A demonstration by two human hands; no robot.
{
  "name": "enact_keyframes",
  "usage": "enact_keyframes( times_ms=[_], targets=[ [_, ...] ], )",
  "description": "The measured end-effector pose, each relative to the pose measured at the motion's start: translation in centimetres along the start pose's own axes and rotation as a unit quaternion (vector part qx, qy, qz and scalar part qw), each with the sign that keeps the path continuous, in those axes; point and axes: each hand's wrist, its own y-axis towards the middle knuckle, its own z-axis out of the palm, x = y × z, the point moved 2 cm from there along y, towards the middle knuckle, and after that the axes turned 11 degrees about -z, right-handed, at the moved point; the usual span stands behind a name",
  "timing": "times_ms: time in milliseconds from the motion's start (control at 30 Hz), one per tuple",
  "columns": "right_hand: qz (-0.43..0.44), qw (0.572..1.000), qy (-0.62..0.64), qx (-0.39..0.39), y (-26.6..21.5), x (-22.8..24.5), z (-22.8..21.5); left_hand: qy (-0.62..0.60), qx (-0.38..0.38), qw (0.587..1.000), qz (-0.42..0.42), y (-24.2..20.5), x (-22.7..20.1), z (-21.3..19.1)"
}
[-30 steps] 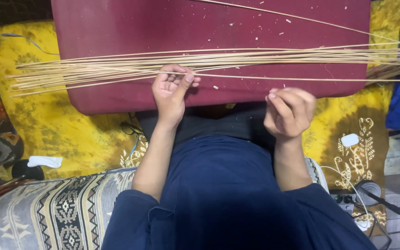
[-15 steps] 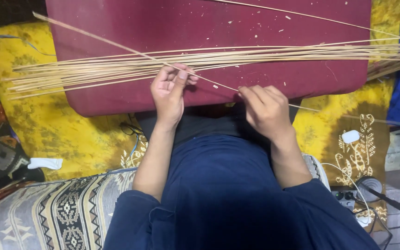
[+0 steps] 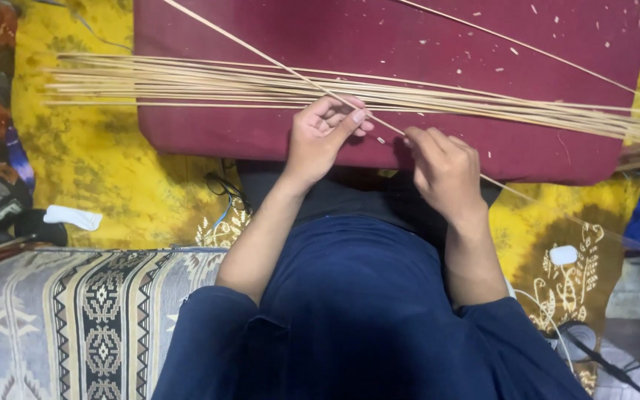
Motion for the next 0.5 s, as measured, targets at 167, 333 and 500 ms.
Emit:
enact_keyframes(
  times_ms=[167, 333, 500],
  targets=[
    [0.013, 1.0, 0.022, 0.008, -0.2, -0.4, 0.1, -0.025, -0.015, 0.999, 0.016, 0.1, 0.1, 0.0],
    [0.046, 0.997, 0.054, 0.02, -1.4, -1.1, 0.6, -0.029, -0.026, 0.999, 0.032, 0.2, 0.4, -0.1],
    [0.06, 0.994, 0.091, 0.027, -2.0, -1.9, 0.6, -0.052, -0.054, 0.996, 0.052, 0.1, 0.2, -0.1]
  ],
)
